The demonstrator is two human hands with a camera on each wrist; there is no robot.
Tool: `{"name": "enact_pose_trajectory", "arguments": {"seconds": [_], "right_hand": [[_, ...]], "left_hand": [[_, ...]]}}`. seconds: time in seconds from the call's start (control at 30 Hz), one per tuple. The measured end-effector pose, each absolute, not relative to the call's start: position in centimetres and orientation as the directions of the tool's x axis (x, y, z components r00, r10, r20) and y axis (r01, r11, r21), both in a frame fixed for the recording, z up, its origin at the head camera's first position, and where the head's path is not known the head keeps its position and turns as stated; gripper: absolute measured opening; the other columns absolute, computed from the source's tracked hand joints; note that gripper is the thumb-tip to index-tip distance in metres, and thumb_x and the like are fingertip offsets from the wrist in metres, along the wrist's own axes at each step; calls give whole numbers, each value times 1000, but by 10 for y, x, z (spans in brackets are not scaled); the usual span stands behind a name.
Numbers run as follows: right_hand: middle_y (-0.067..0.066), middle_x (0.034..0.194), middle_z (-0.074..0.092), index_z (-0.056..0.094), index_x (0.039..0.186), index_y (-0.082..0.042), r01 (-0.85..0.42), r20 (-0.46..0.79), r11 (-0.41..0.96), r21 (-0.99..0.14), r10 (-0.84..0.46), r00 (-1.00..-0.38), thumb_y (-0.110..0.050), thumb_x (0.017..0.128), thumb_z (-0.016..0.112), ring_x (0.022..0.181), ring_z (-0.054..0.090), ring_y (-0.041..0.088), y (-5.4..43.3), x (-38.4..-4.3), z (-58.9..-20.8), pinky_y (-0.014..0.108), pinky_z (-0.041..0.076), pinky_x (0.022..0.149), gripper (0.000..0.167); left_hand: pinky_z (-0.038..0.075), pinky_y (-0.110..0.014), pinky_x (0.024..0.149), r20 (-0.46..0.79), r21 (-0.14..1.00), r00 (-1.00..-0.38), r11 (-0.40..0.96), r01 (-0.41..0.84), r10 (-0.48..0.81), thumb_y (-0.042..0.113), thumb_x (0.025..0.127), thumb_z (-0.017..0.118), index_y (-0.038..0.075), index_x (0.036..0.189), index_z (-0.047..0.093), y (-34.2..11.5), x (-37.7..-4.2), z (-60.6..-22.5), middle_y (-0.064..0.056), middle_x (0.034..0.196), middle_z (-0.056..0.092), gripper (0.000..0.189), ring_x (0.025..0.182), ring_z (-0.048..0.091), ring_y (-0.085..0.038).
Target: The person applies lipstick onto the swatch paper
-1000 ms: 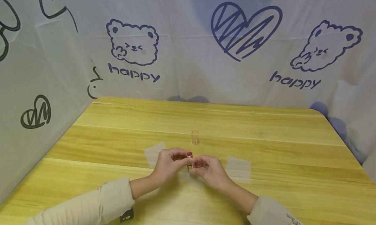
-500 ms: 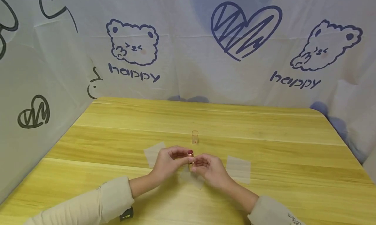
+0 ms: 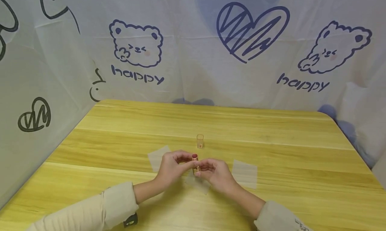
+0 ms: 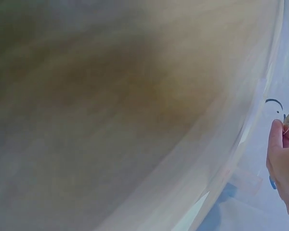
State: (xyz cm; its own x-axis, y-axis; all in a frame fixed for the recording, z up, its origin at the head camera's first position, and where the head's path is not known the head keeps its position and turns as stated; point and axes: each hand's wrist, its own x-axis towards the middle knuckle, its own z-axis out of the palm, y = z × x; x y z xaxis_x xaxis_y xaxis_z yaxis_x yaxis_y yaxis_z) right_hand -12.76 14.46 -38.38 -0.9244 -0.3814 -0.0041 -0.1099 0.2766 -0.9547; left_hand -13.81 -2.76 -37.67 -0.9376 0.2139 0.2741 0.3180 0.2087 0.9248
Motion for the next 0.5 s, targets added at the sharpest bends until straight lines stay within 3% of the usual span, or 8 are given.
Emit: {"name": "enact_pose_trajectory", "arguments": {"seconds": [0.1, 0.3, 0.5], "right_hand": [[24, 106, 64, 58, 109, 13, -123, 0, 275, -954, -409, -912, -8, 85, 65, 94, 64, 19, 147, -128, -385, 19, 54, 79, 32], [26, 106, 63, 56, 112, 15, -140, 6, 254, -957, -466, -885, -8, 86, 64, 89, 61, 3, 151, -130, -385, 17, 53, 79, 36], [28, 105, 62, 55, 110, 17, -165, 39, 224, -960, -478, -877, -9, 86, 64, 88, 60, 0, 150, -129, -384, 17, 53, 80, 36]], "left_hand": [[57, -23, 72, 265, 928, -926, 191, 321, 267, 9, 78, 73, -4, 89, 70, -31, -139, -377, -18, 90, 71, 17, 82, 69, -28], [55, -19, 76, 245, 940, -895, 134, 313, 372, 6, 80, 69, -8, 95, 67, -38, -142, -375, -22, 95, 69, 20, 87, 68, -31], [56, -24, 79, 241, 944, -912, 138, 300, 333, 7, 79, 72, -7, 96, 68, -38, -140, -374, -20, 97, 69, 22, 88, 68, -30]]}}
